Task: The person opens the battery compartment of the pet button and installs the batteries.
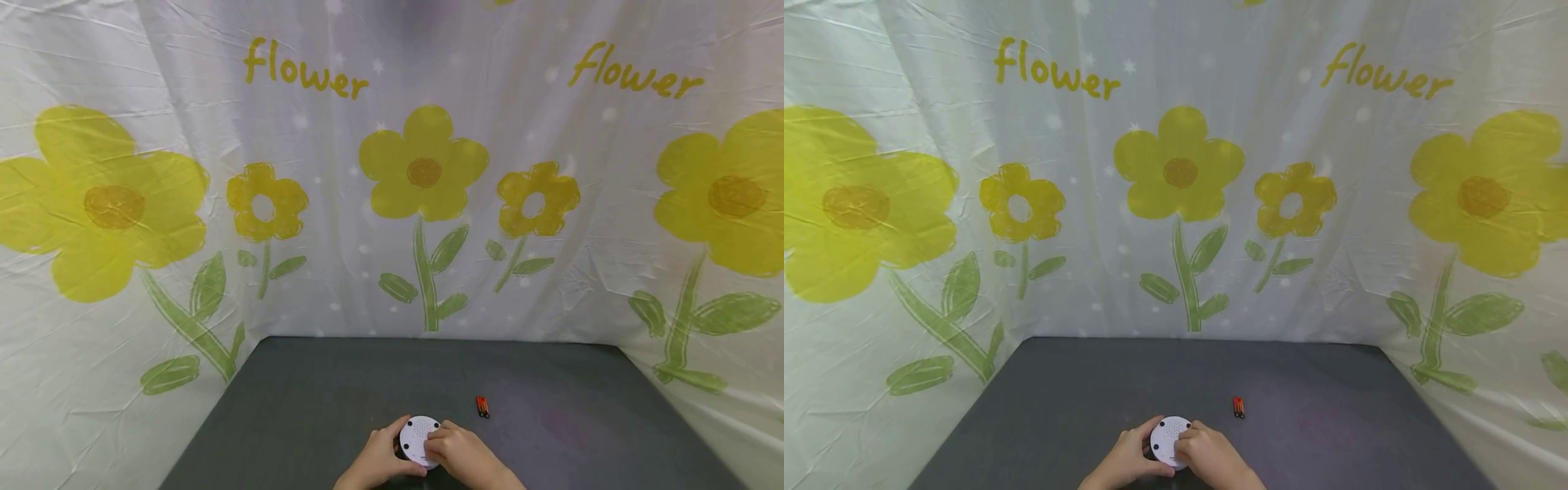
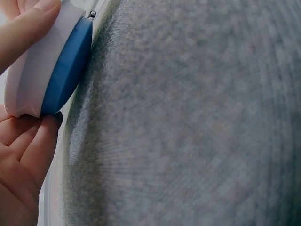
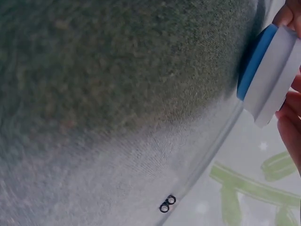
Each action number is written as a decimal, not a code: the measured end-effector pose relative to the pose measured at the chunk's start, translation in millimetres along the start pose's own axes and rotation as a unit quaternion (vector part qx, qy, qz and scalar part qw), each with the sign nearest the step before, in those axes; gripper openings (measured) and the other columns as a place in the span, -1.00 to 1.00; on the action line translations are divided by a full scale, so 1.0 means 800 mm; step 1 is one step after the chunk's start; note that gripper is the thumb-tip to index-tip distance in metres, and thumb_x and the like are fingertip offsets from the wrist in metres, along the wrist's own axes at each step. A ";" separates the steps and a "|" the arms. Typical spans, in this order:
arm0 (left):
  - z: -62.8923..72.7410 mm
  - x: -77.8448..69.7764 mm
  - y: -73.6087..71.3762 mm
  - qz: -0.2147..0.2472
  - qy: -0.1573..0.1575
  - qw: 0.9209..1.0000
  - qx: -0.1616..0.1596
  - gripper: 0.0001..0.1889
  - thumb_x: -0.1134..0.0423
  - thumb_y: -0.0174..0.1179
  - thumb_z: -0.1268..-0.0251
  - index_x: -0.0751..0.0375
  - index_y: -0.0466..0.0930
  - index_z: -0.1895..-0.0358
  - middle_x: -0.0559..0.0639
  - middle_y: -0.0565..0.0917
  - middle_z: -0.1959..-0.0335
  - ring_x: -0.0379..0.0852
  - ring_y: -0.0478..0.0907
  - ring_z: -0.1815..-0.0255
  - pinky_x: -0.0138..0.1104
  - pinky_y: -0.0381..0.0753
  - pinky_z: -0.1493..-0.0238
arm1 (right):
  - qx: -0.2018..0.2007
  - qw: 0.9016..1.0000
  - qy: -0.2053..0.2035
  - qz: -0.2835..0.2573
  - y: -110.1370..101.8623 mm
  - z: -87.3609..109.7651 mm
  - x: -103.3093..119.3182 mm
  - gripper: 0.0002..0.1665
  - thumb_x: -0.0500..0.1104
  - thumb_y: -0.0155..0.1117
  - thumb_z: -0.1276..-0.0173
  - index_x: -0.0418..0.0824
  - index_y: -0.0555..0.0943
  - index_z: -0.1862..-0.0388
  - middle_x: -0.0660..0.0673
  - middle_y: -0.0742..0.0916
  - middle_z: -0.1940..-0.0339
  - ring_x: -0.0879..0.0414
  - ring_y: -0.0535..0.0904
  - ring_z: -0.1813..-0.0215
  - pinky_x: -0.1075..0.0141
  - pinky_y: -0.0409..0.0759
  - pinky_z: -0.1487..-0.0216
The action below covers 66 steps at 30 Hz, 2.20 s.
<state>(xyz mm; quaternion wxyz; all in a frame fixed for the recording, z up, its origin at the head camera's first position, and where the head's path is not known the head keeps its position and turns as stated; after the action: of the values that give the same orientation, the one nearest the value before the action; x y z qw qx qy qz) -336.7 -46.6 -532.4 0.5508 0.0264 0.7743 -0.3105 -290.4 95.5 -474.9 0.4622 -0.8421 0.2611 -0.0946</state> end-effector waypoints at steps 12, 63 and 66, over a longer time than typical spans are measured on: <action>0.000 0.000 0.001 0.005 0.010 1.000 0.001 -0.03 0.08 0.49 0.17 0.57 0.19 -0.27 0.25 0.53 -0.06 -0.27 0.54 0.08 -0.47 0.55 0.19 | 0.016 1.000 -0.006 0.014 0.000 -0.003 0.006 -0.83 -0.19 0.43 -0.01 -0.03 0.57 0.61 0.20 0.48 0.61 0.34 0.33 0.48 0.61 0.30 0.49; 0.001 0.003 0.000 0.077 0.003 0.997 0.013 -0.03 0.15 0.46 0.11 0.56 0.09 -0.32 0.35 0.36 -0.21 -0.08 0.43 -0.14 -0.40 0.51 0.04 | 0.034 0.996 0.061 -0.048 0.007 0.006 0.004 -0.86 -0.24 0.32 -0.18 -0.15 0.64 0.25 0.08 0.54 0.26 0.27 0.38 0.21 0.60 0.40 0.28; 0.002 0.002 0.000 0.081 0.004 0.997 0.017 -0.03 0.16 0.46 0.11 0.55 0.09 -0.32 0.34 0.36 -0.21 -0.08 0.43 -0.14 -0.40 0.51 0.05 | 0.046 0.995 0.061 -0.070 0.005 0.006 0.005 -0.87 -0.24 0.31 -0.20 -0.15 0.65 0.24 0.08 0.53 0.26 0.28 0.38 0.22 0.61 0.39 0.29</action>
<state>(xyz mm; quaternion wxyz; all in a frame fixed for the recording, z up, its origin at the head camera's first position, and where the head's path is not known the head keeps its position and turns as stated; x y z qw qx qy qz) -336.3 -47.7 -534.2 0.5706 0.0994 0.7664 -0.2778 -286.5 95.6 -481.2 0.4757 -0.8292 0.2244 -0.1894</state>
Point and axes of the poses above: each hand's wrist, its own z-axis away from the middle knuckle, its own y-axis out of the palm, x = y × z, the point moved 5 cm from there along -z, towards the middle knuckle
